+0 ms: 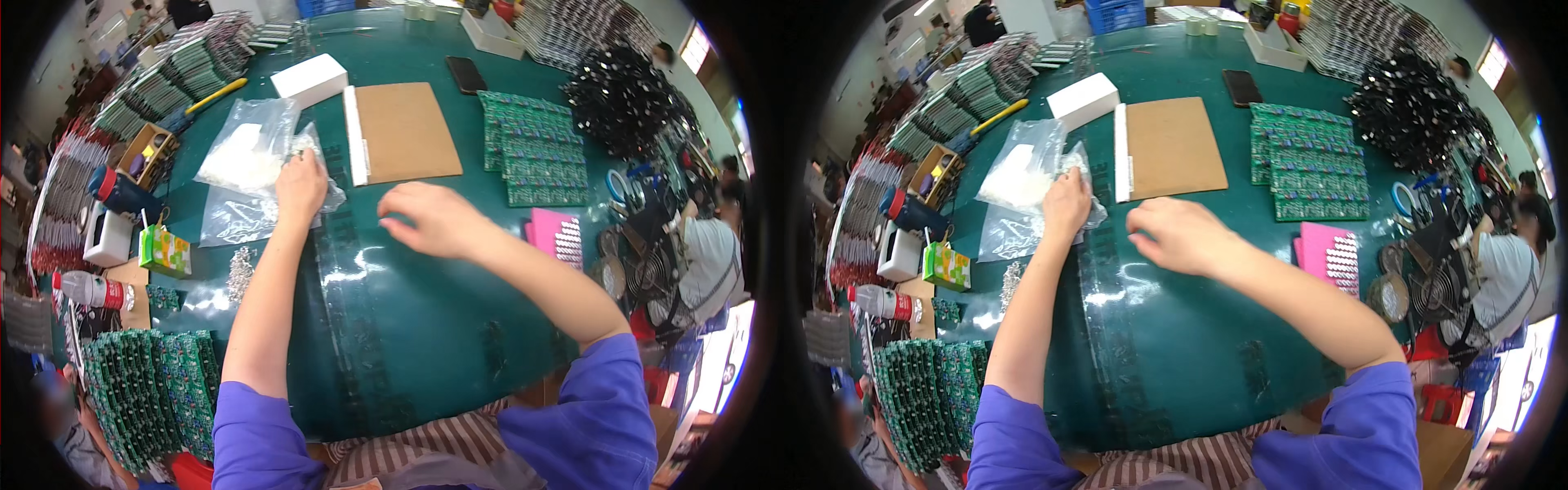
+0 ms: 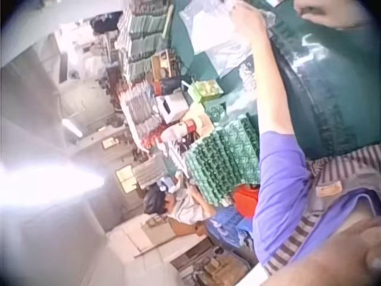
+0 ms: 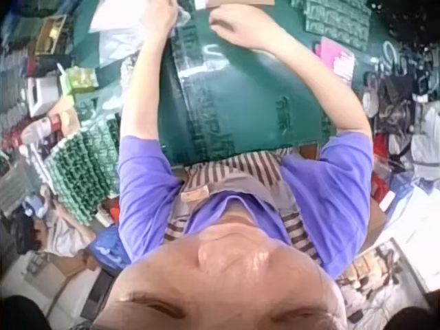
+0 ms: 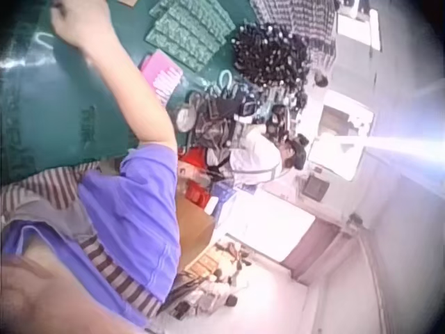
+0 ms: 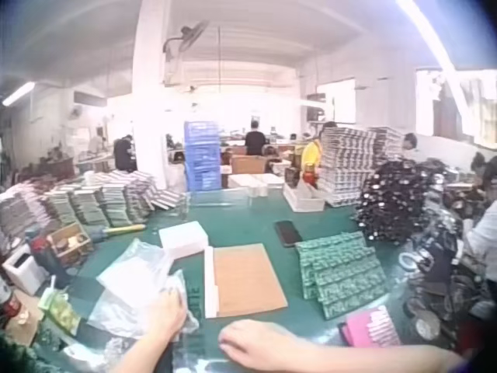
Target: The person assembles small metal components onto printed circuit boards by hand.
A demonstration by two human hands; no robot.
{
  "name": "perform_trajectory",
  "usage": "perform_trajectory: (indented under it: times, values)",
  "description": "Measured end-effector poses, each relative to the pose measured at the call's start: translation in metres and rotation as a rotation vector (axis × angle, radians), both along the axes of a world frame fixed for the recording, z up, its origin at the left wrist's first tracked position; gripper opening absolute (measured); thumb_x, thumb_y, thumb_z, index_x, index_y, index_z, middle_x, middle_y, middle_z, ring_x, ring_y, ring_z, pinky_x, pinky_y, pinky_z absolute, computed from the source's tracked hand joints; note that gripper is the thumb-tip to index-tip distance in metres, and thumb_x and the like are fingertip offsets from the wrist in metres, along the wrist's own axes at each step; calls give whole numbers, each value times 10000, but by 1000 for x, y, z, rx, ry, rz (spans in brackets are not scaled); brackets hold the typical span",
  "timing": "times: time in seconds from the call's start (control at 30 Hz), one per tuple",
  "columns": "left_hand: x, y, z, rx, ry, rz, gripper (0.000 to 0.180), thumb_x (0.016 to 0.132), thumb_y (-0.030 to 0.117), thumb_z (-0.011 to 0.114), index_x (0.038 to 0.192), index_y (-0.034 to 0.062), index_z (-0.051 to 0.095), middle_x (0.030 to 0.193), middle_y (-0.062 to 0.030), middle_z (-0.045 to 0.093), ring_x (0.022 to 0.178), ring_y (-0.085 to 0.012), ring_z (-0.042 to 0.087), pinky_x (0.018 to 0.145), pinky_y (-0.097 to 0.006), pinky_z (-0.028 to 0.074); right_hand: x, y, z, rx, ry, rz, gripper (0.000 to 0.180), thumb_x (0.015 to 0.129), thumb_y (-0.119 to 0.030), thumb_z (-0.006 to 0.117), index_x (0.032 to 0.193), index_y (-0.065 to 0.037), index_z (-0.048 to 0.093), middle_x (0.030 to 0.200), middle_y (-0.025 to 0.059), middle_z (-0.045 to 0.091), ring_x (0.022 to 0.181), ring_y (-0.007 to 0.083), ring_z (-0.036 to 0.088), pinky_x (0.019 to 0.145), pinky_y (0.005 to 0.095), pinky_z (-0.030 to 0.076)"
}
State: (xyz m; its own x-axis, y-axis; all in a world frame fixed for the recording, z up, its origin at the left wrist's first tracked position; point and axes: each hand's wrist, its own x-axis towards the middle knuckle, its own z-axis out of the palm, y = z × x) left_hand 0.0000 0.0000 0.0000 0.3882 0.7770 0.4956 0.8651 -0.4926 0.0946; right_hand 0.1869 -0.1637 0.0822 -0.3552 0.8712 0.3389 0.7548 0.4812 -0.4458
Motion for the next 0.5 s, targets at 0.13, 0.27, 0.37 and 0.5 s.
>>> perform_trajectory:
  times: [0.13,0.27,0.37,0.5]
  values:
    - [0,-1,-11,74,-22,37,217,852,202,475,754,18,535,668,-201,624,586,-370,624,569,-460,507,87,-19,11,190,-141,-231,98,791,-171,597,815,-75,599,722,114,618,693,301,616,599,396,488]
    - [8,-1,-5,51,39,1,256,857,206,455,706,22,550,639,-204,623,577,-365,629,562,-453,513,203,-31,2,76,-193,-546,222,732,-152,687,902,-39,599,843,126,637,836,293,601,742,365,478]
    - [2,5,0,-12,110,5,272,857,207,446,709,15,568,665,-207,634,616,-354,643,575,-440,520,241,-42,-2,-140,-337,-478,646,555,-206,822,1111,-87,514,1117,91,520,1133,283,434,956,405,354]
    - [-5,3,10,-39,182,20,288,854,213,446,701,9,581,680,-212,635,636,-363,641,602,-452,519,249,-38,-3,-205,-394,-460,825,462,-185,862,1177,-110,458,1169,85,462,1158,288,397,978,422,324]
